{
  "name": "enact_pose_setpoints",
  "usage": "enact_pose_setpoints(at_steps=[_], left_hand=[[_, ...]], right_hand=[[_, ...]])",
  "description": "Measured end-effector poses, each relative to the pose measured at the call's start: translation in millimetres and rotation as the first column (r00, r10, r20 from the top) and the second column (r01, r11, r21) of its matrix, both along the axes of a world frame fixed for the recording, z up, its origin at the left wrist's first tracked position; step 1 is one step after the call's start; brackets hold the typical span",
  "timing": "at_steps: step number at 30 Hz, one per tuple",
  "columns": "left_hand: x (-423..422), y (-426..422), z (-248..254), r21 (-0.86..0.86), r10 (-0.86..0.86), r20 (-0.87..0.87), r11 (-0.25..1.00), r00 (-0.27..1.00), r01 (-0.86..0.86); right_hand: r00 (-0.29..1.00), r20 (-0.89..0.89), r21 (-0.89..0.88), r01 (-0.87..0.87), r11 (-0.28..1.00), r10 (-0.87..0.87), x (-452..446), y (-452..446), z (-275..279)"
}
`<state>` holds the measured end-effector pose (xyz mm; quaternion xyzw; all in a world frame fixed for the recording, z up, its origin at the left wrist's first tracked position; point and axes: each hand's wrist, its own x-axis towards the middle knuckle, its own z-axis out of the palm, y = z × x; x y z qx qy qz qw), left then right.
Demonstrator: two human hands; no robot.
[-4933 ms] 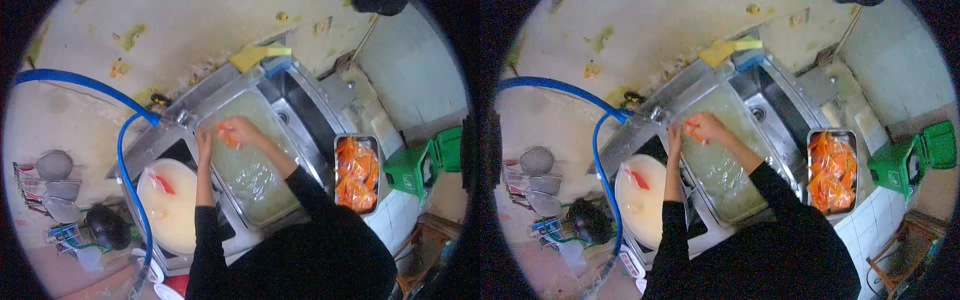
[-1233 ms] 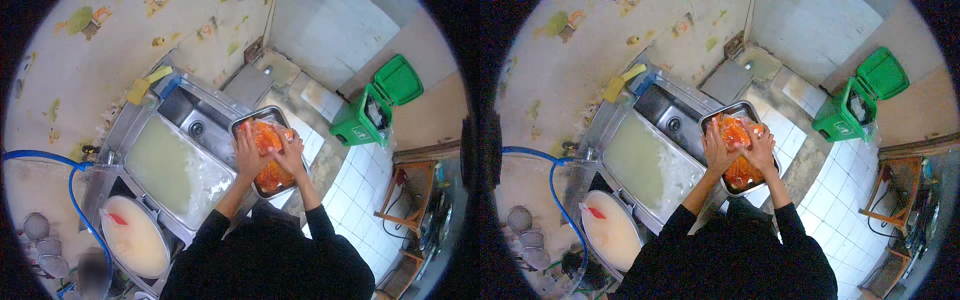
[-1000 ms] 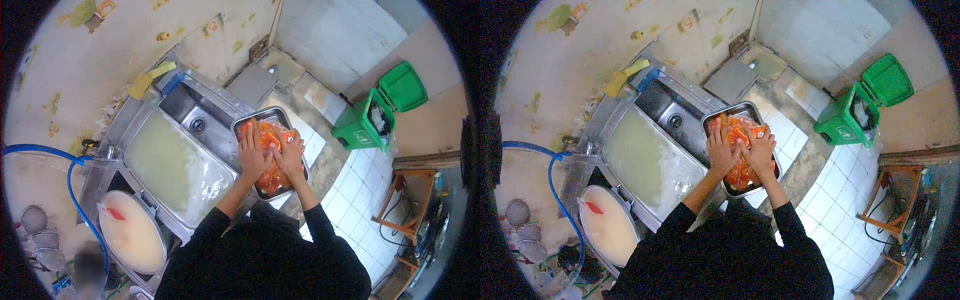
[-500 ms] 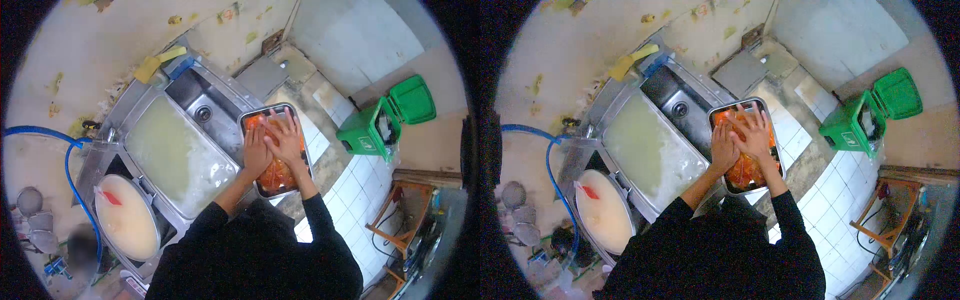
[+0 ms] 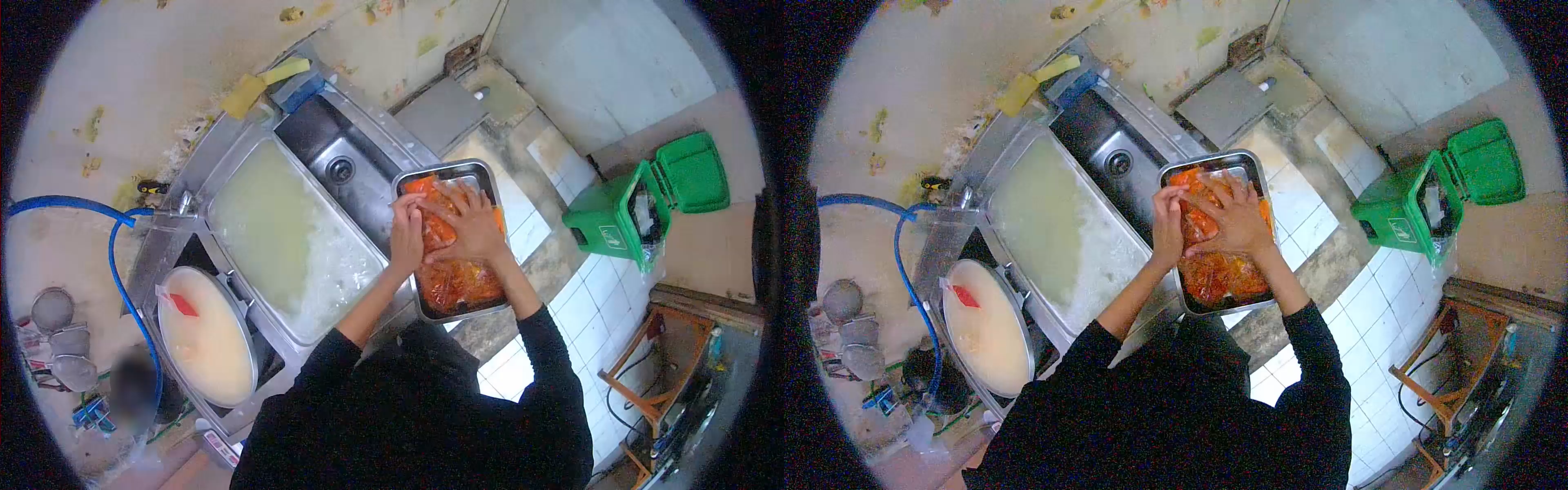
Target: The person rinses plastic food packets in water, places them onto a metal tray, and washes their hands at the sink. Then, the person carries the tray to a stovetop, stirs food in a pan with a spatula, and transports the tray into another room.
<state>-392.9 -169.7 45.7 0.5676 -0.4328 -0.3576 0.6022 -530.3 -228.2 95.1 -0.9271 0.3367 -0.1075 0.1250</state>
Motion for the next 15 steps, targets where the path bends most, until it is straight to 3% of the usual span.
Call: enact_pose_setpoints(at_steps=[2, 4, 5, 7, 8, 9, 10, 11, 12, 14, 15], left_hand=[[7, 7, 4, 0.039, -0.053, 0.048, 0.998, 0.997, 0.051], [9, 9, 0, -0.057, 0.155, 0.508, 0.988, 0.847, -0.147], [6, 15, -1, -0.059, 0.156, 0.509, 0.988, 0.847, -0.146], [-10, 37, 5, 0.254, 0.288, 0.518, 0.847, 0.805, -0.467], [-16, 54, -21, 0.320, 0.263, 0.203, 0.892, 0.943, -0.318], [-21, 70, -47, 0.330, 0.206, -0.135, 0.932, 0.969, -0.152], [-25, 83, -42, 0.384, 0.186, -0.421, 0.923, 0.888, -0.011], [-27, 90, -39, 0.392, 0.178, -0.669, 0.909, 0.722, 0.139], [-24, 91, -37, 0.392, 0.179, -0.668, 0.909, 0.722, 0.138], [-15, 96, -35, 0.284, -0.087, -0.755, 0.850, 0.650, 0.444], [-11, 98, -41, 0.282, -0.087, -0.755, 0.852, 0.650, 0.442]], right_hand=[[1.000, -0.013, 0.019, 0.011, 1.000, -0.011, 0, 1, -4], [1.000, 0.001, 0.012, 0.021, 1.000, -0.021, 0, 4, -6], [0.999, 0.016, 0.006, 0.032, 0.999, -0.032, 0, 6, -7], [0.999, 0.038, 0.020, 0.031, 0.999, -0.031, 0, 6, -7], [0.998, 0.057, 0.037, 0.030, 0.999, -0.032, 0, 5, -7], [0.998, 0.060, 0.031, 0.031, 0.999, -0.033, 0, 5, -7], [0.997, 0.062, 0.026, 0.035, 0.999, -0.037, -1, 6, -8], [0.997, 0.065, 0.021, 0.039, 0.999, -0.040, 0, 6, -9], [0.997, 0.065, 0.021, 0.038, 0.999, -0.039, 0, 6, -11], [0.997, 0.064, 0.034, 0.043, 0.998, -0.045, 1, 6, -12], [0.997, 0.064, 0.032, 0.040, 0.999, -0.042, 2, 5, -12]])
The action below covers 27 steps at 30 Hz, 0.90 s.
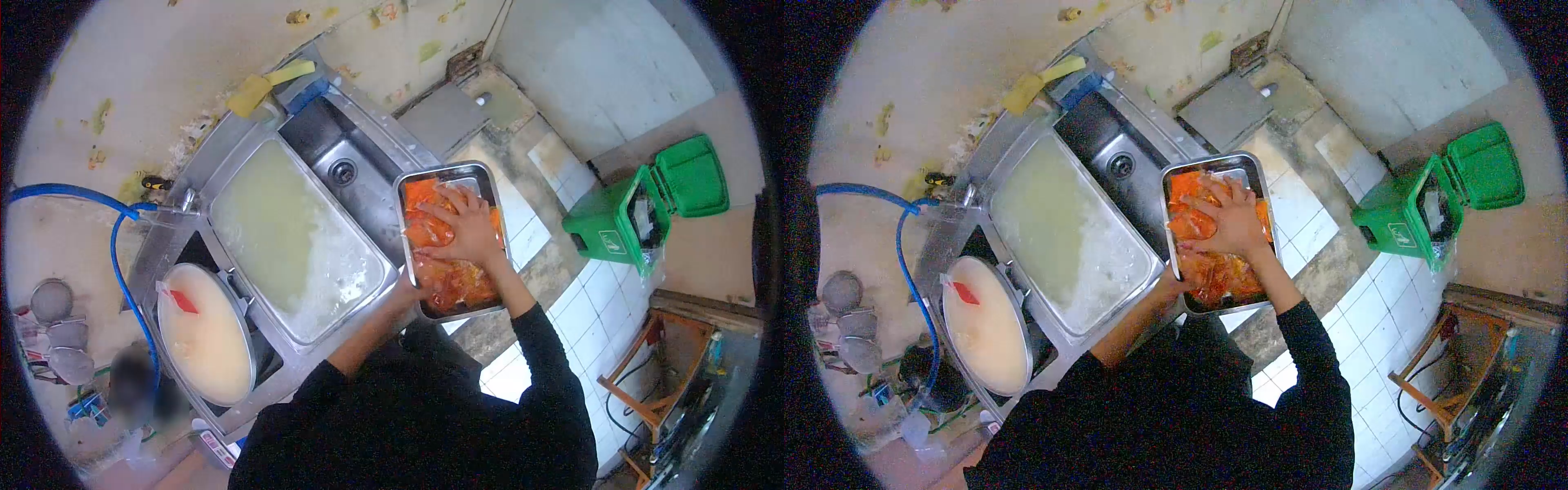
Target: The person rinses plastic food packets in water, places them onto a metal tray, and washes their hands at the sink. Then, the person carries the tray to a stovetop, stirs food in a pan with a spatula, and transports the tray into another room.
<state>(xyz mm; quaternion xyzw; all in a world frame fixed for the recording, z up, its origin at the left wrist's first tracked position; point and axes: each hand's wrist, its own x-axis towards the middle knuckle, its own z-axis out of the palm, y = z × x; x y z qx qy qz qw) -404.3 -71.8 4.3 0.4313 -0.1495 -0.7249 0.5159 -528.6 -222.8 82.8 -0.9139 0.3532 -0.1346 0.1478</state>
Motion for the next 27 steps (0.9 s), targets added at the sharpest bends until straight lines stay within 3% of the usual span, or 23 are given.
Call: enact_pose_setpoints(at_steps=[2, 3, 5, 8, 10, 12, 14, 17, 21, 24, 27], left_hand=[[5, -1, -14, -0.226, -0.136, 0.342, 0.948, 0.930, 0.222], [5, -1, -12, -0.234, -0.134, 0.341, 0.946, 0.930, 0.223], [2, 2, -8, -0.166, 0.093, 0.240, 0.985, 0.966, -0.054], [11, 3, 16, -0.119, 0.127, 0.158, 0.987, 0.979, -0.109], [26, 7, 25, -0.055, 0.030, 0.189, 0.998, 0.981, -0.020], [33, 13, 37, -0.060, 0.140, 0.149, 0.989, 0.979, -0.132], [49, 19, 48, -0.094, 0.155, 0.260, 0.986, 0.953, -0.134], [74, 23, 104, 0.209, -0.010, 0.248, 0.977, 0.969, -0.043], [102, 29, 128, 0.086, 0.148, 0.313, 0.979, 0.938, -0.183], [125, 27, 160, 0.151, 0.126, 0.423, 0.967, 0.897, -0.207], [139, 23, 187, 0.203, 0.089, 0.501, 0.955, 0.861, -0.216]], right_hand=[[1.000, -0.022, 0.011, 0.000, 1.000, 0.000, 1, -2, 2], [1.000, -0.024, 0.003, 0.001, 1.000, -0.001, 3, -1, 4], [1.000, -0.008, -0.007, -0.003, 1.000, 0.003, 8, 2, 7], [0.996, -0.087, 0.079, 0.003, 0.997, 0.004, 24, 2, 16], [0.996, -0.092, 0.145, 0.009, 0.989, 0.004, 36, 6, 23], [0.999, -0.016, 0.159, -0.040, 0.986, 0.044, 46, 6, 24], [0.997, 0.019, 0.212, -0.078, 0.974, 0.076, 61, 5, 25], [0.988, 0.113, 0.297, -0.135, 0.945, 0.106, 84, 11, 29], [0.961, 0.273, 0.295, -0.136, 0.946, 0.053, 117, 22, 38], [0.897, 0.441, 0.296, -0.167, 0.941, 0.020, 141, 28, 27], [0.815, 0.577, 0.414, -0.230, 0.881, -0.059, 163, 33, 33]])
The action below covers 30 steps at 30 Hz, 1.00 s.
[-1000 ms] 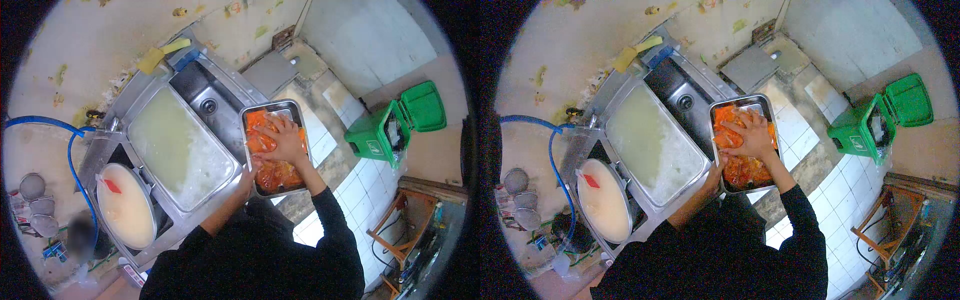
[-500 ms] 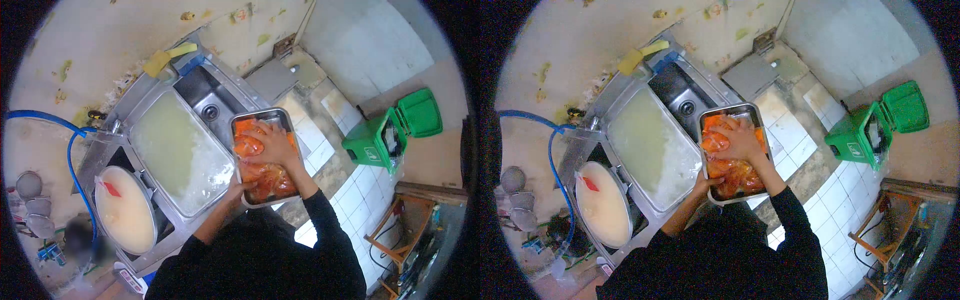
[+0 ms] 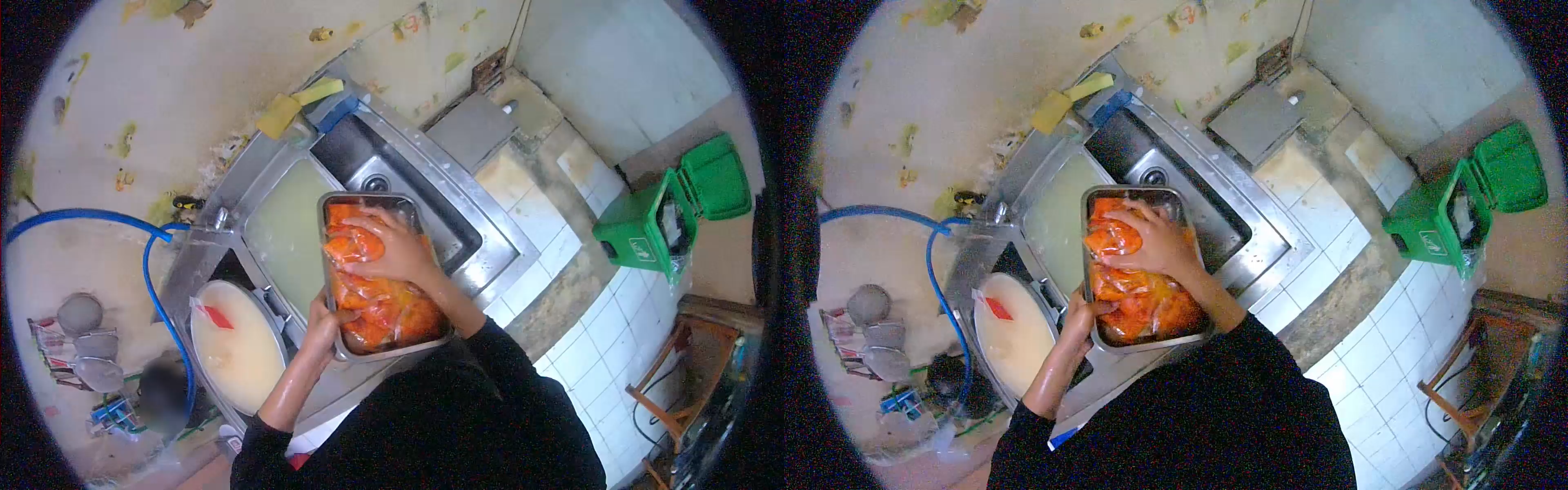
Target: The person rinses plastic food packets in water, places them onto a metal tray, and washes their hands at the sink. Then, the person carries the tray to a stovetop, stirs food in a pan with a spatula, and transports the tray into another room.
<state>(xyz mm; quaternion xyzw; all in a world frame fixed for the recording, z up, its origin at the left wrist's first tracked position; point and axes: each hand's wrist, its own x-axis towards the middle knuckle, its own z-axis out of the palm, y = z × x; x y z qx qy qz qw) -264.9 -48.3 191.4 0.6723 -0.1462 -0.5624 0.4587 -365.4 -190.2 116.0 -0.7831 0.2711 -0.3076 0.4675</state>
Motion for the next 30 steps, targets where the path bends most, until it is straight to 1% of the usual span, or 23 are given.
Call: enact_pose_setpoints(at_steps=[1, 2, 3, 5, 7, 8, 9, 10, 11, 13, 14, 15, 17, 18, 20, 21, 23, 27, 30], left_hand=[[6, 1, 3, 0.010, 0.016, 0.004, 1.000, 1.000, -0.017], [12, 0, 8, 0.074, 0.013, 0.079, 0.997, 0.997, -0.019], [15, -1, 13, 0.081, 0.006, 0.088, 0.997, 0.996, -0.013], [20, -7, 24, 0.100, -0.014, 0.076, 0.995, 0.997, 0.007], [28, -10, 29, 0.114, -0.032, 0.076, 0.993, 0.997, 0.023], [35, -11, 31, 0.156, -0.028, 0.063, 0.988, 0.998, 0.018], [38, -11, 33, 0.200, -0.022, 0.049, 0.980, 0.999, 0.012], [37, -16, 44, 0.217, -0.039, 0.115, 0.976, 0.993, 0.013], [40, -16, 45, 0.220, -0.042, 0.116, 0.975, 0.992, 0.015], [52, -12, 46, 0.261, -0.022, 0.095, 0.965, 0.995, -0.003], [57, -11, 47, 0.241, -0.054, 0.090, 0.970, 0.994, 0.030], [59, -11, 51, 0.242, -0.050, 0.093, 0.970, 0.994, 0.026], [59, -18, 64, 0.302, -0.095, 0.079, 0.951, 0.992, 0.067], [58, -20, 71, 0.304, -0.098, 0.081, 0.950, 0.992, 0.069], [57, -26, 83, 0.340, -0.190, 0.181, 0.933, 0.965, 0.120], [60, -26, 83, 0.344, -0.194, 0.184, 0.931, 0.964, 0.122], [67, -27, 84, 0.385, -0.187, 0.140, 0.915, 0.972, 0.121], [66, -31, 92, 0.362, -0.220, 0.123, 0.918, 0.968, 0.162], [64, -35, 98, 0.401, -0.221, 0.117, 0.902, 0.968, 0.157]], right_hand=[[1.000, 0.012, 0.006, 0.009, 1.000, -0.009, 6, 1, 0], [0.999, 0.035, 0.039, -0.008, 0.999, 0.006, 11, 1, 0], [0.998, 0.056, 0.075, -0.027, 0.997, 0.023, 15, 3, 1], [0.999, 0.037, 0.108, -0.027, 0.994, 0.023, 29, 7, -10], [0.997, 0.073, 0.204, -0.012, 0.979, -0.003, 37, 10, -12], [0.989, 0.148, 0.171, -0.004, 0.985, -0.022, 41, 12, -13], [0.988, 0.152, 0.178, 0.001, 0.984, -0.028, 42, 14, -10], [0.987, 0.155, 0.224, -0.005, 0.975, -0.030, 44, 16, -7], [0.987, 0.157, 0.267, -0.014, 0.964, -0.029, 46, 17, -5], [0.987, 0.154, 0.262, 0.010, 0.965, -0.052, 51, 22, -2], [0.986, 0.149, 0.255, 0.032, 0.966, -0.072, 53, 24, -1], [0.986, 0.152, 0.257, 0.028, 0.966, -0.069, 55, 26, 2], [0.973, 0.200, 0.339, 0.040, 0.940, -0.114, 58, 29, 7], [0.972, 0.201, 0.342, 0.042, 0.939, -0.117, 59, 32, 9], [0.949, 0.260, 0.324, 0.091, 0.942, -0.181, 61, 36, 12], [0.947, 0.262, 0.328, 0.094, 0.940, -0.186, 62, 36, 14], [0.940, 0.279, 0.362, 0.088, 0.928, -0.198, 61, 36, 17], [0.944, 0.255, 0.375, 0.102, 0.921, -0.209, 59, 36, 23], [0.946, 0.249, 0.399, 0.096, 0.912, -0.209, 57, 35, 27]])
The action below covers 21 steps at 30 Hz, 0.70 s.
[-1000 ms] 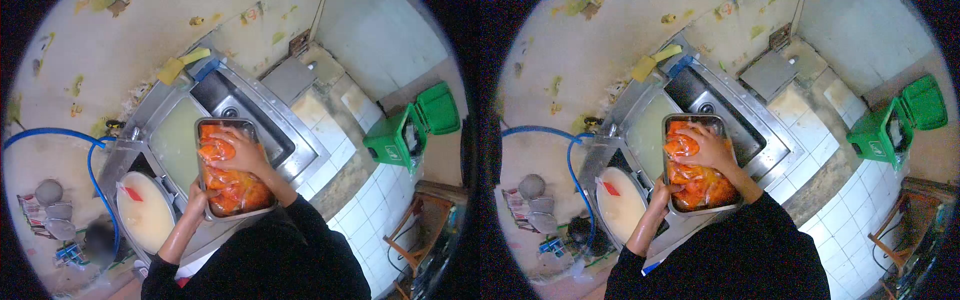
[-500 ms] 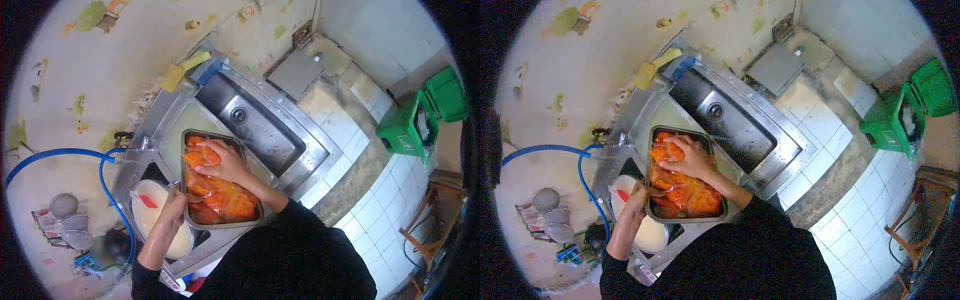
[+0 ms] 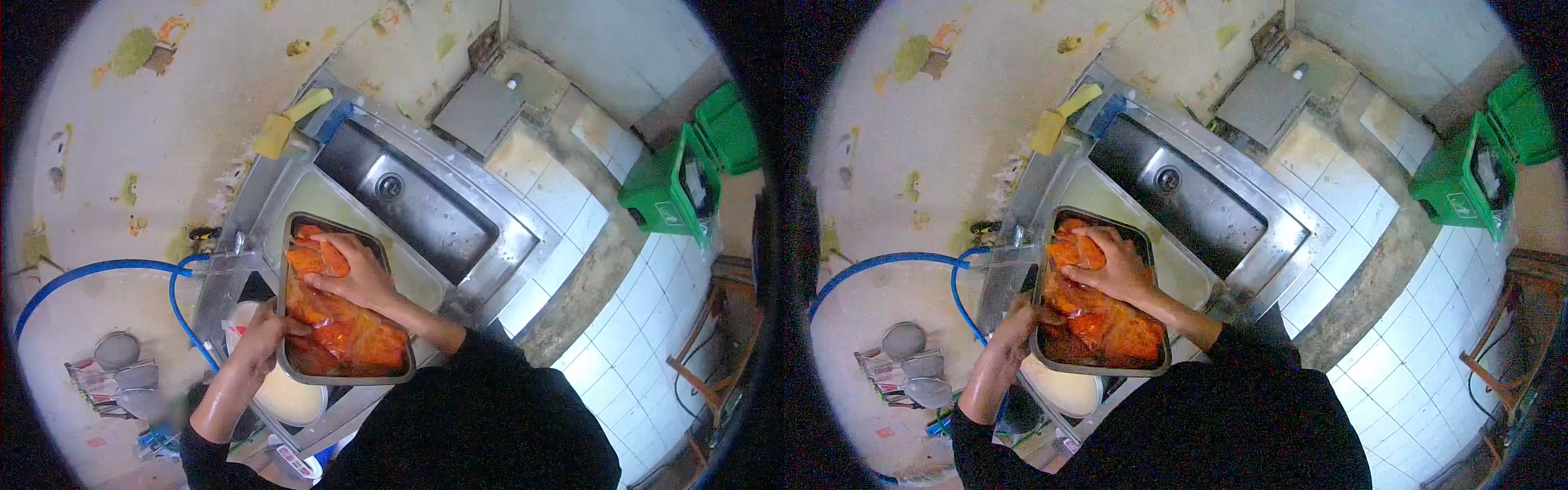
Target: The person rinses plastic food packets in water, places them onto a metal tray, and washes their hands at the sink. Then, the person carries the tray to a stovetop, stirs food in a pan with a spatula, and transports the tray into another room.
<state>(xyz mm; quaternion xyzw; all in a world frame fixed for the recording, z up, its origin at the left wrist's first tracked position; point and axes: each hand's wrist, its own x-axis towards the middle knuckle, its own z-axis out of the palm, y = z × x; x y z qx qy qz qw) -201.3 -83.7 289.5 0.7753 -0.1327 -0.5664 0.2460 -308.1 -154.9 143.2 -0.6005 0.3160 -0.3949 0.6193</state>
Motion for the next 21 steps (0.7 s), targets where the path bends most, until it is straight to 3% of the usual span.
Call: enact_pose_setpoints(at_steps=[18, 21], left_hand=[[-11, 4, 31, 0.022, -0.033, 0.065, 0.999, 0.997, 0.032], [-28, -3, 45, 0.131, -0.051, 0.203, 0.991, 0.978, 0.025]], right_hand=[[0.998, 0.067, -0.006, 0.006, 1.000, -0.005, 13, 20, 2], [0.998, 0.060, -0.007, -0.015, 1.000, 0.015, 13, 22, 4]])
